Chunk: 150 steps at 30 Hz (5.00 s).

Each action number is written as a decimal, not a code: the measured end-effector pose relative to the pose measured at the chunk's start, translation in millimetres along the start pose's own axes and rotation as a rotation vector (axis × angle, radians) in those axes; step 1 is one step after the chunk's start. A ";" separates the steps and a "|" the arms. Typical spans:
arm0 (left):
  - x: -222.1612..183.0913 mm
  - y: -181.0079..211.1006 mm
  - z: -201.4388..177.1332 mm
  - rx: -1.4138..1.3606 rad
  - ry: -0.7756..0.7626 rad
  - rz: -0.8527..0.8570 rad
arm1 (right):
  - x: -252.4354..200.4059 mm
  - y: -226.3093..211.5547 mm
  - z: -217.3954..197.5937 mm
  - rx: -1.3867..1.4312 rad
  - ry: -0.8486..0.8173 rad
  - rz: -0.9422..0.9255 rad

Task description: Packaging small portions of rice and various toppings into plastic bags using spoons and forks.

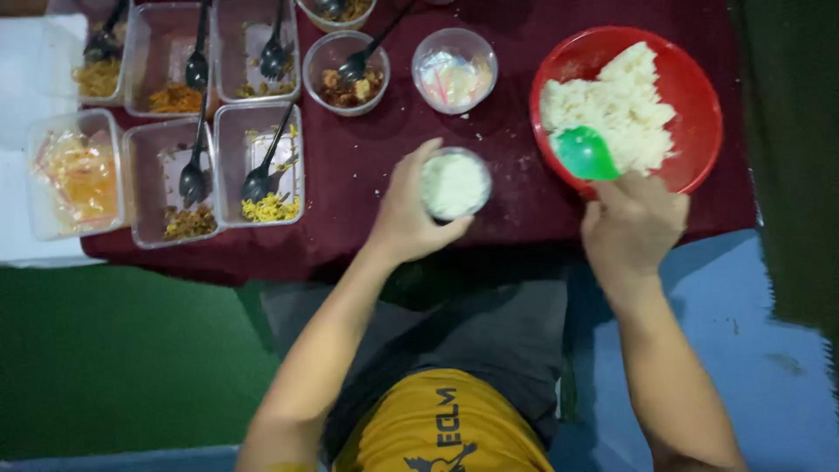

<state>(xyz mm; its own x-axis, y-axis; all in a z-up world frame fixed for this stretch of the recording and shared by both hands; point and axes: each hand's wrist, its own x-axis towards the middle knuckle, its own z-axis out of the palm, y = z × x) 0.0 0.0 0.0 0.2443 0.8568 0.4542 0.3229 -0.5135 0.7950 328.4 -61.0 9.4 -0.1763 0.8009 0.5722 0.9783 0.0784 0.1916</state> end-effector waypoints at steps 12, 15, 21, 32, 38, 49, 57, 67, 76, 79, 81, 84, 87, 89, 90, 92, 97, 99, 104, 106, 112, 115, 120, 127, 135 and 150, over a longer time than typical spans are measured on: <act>32.4 16.5 92.8 0.027 -0.119 -0.193 | 0.5 43.1 36.2 -0.028 0.098 0.141; 32.3 17.7 94.9 0.022 -0.142 -0.209 | 1.4 42.8 31.8 0.086 0.073 0.132; 10.0 14.6 56.4 -0.004 -0.106 -0.159 | 33.2 -45.1 -29.0 0.456 0.006 0.118; -51.6 -6.4 -38.1 0.108 0.245 -0.154 | 126.6 -138.0 37.3 0.431 -0.055 -0.140; -62.8 -3.3 -66.3 0.145 0.309 -0.179 | 147.1 -137.4 78.3 0.268 -0.297 -0.122; -55.2 -4.2 -71.2 0.109 0.337 -0.145 | 79.1 -162.0 13.1 0.511 -0.330 -0.116; -48.9 7.3 -64.5 0.022 0.170 -0.145 | 101.2 -161.2 -12.8 0.568 -0.137 -0.264; -42.0 3.4 -59.7 0.224 0.086 -0.070 | 150.3 -161.0 61.6 0.119 -0.526 -0.481; -38.7 -6.8 -51.2 0.288 0.010 -0.088 | 154.7 -153.3 31.1 0.179 -0.641 -0.349; -30.2 -4.1 -48.0 0.277 -0.012 -0.074 | 154.5 -144.3 13.3 0.250 -0.587 -0.315; -27.9 -2.9 -45.6 0.325 -0.014 -0.065 | 149.5 -137.1 4.6 0.308 -0.531 -0.204; -26.3 -12.2 -37.3 0.328 0.029 -0.078 | 143.8 -125.8 4.2 0.427 -0.444 -0.084; -19.5 -16.9 -26.2 0.330 0.079 -0.063 | 137.7 -120.2 -9.7 0.619 -0.223 -0.090; -15.2 -24.5 -16.2 0.302 0.088 -0.054 | 130.8 -114.9 0.4 0.649 -0.115 -0.101; -12.2 -28.3 -11.4 0.277 0.104 -0.048 | 128.1 -112.1 5.2 0.680 -0.008 -0.119; -6.5 -23.8 -4.9 0.251 0.116 -0.045 | 122.9 -115.7 -1.3 0.723 0.021 -0.094; -0.4 -4.9 -20.7 -0.005 0.205 -0.150 | 106.2 -130.3 -15.5 0.781 0.128 -0.138; -3.6 1.5 -26.2 -0.608 0.183 -0.581 | 97.3 -139.4 -14.1 0.878 0.159 -0.216; -24.7 -4.9 -37.8 -0.743 0.144 -0.695 | 71.2 -169.3 -14.0 1.062 0.098 -0.229; -30.8 9.2 -56.9 -0.695 0.152 -0.695 | 66.9 -176.0 -20.9 1.114 0.073 -0.231; -55.8 25.4 -84.7 -0.210 0.171 -0.721 | 58.2 -185.8 -21.6 1.284 -0.357 -0.016; -69.2 25.5 -96.7 -0.147 0.250 -0.703 | 56.2 -191.1 -10.8 1.304 -0.498 0.050; -106.5 -25.1 -138.6 -0.140 0.888 -0.757 | 69.7 -199.4 -16.5 1.370 -0.388 0.139; -119.9 -99.0 -195.1 -0.317 1.189 -0.724 | 74.5 -200.2 4.2 1.399 -0.306 0.171; -115.2 -100.2 -200.8 -0.412 1.252 -0.798 | 75.6 -197.2 19.6 1.531 -0.207 0.341; 33.6 -55.6 -150.8 0.244 0.660 -0.306 | 86.8 -192.8 28.9 1.785 -0.205 0.699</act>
<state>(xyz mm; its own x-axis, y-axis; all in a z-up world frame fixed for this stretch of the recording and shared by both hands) -147.6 64.5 31.7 -0.4604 0.7735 0.4355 0.5001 -0.1794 0.8472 127.7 10.5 -0.9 0.1203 0.9909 0.0607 -0.1549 0.0791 -0.9848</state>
